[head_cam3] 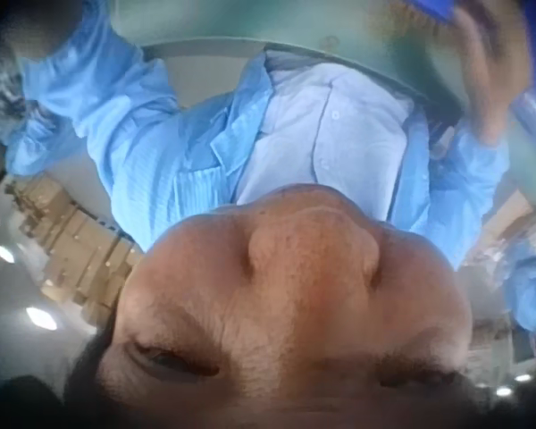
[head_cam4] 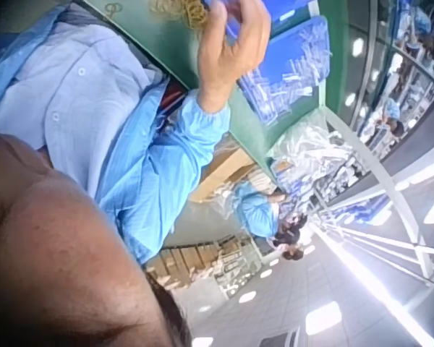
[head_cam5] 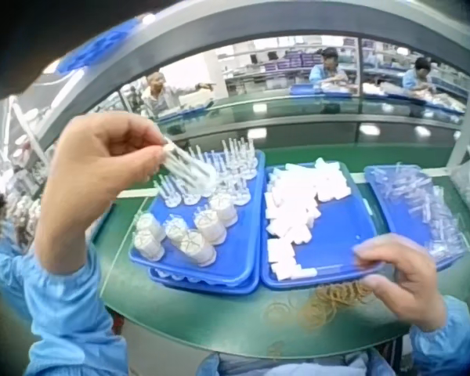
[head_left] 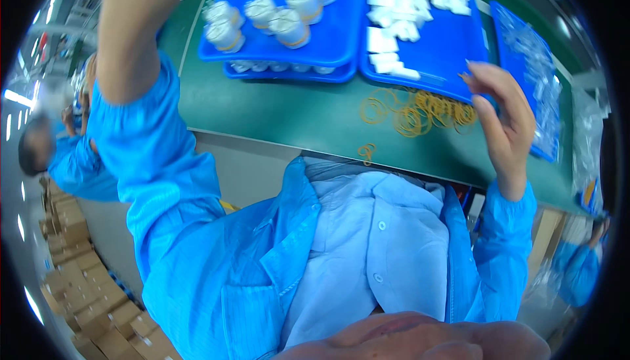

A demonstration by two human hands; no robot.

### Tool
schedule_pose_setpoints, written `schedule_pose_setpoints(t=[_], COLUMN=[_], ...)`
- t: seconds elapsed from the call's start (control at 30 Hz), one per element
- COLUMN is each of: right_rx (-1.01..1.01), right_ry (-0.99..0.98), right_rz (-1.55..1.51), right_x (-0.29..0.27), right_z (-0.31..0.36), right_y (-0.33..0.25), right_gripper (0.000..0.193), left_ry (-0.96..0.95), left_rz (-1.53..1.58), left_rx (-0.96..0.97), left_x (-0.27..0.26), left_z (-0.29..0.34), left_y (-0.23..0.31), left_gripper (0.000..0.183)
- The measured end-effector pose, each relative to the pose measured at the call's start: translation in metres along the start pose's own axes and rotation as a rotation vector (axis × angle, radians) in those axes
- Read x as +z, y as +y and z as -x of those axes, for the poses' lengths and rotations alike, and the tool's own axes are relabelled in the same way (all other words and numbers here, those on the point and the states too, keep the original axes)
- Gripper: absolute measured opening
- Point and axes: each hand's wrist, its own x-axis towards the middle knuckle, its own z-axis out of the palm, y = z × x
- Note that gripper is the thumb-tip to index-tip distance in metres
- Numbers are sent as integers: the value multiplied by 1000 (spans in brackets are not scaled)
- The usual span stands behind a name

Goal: The person assembles small white plastic components by hand. They insert a clear plastic tube into a white plastic base, secure the assembly with a yellow rubber band, and place the finished unit into a blue tray. The process is repeated for multiple units.

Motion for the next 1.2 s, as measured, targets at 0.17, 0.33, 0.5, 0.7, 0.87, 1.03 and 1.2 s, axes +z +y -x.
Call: schedule_pose_setpoints(t=[0.17, 0.33, 0.5, 0.7, 0.87, 1.03, 1.2], right_rx=[-38, -36, 133, -122, -115, 29, -90], right_ry=[-76, -82, -65, -11, 9, -43, -208], right_rz=[-199, -31, -41, 66, 36, 218, 346], right_x=[26, 31, 19, 19, 15, 20, 46], right_z=[-14, 7, 15, -7, -42, -84, -88], right_y=[-19, 4, 17, 18, 20, 80, 119], right_gripper=[65, 48, 39, 41, 40, 34, 24], left_ry=[-283, -222, -84, -362, -184, -126, -169], left_rz=[139, 231, 550, 1616, 1775, 1716, 1682], left_rx=[137, 378, 169, -599, -644, -590, -565], left_x=[54, 114, 151, 182, 189, 185, 191], left_z=[39, 57, 80, 110, 105, 95, 101], left_y=[54, 55, 41, 26, 13, 4, 5], left_gripper=[14, 15, 38, 37, 34, 31, 32])
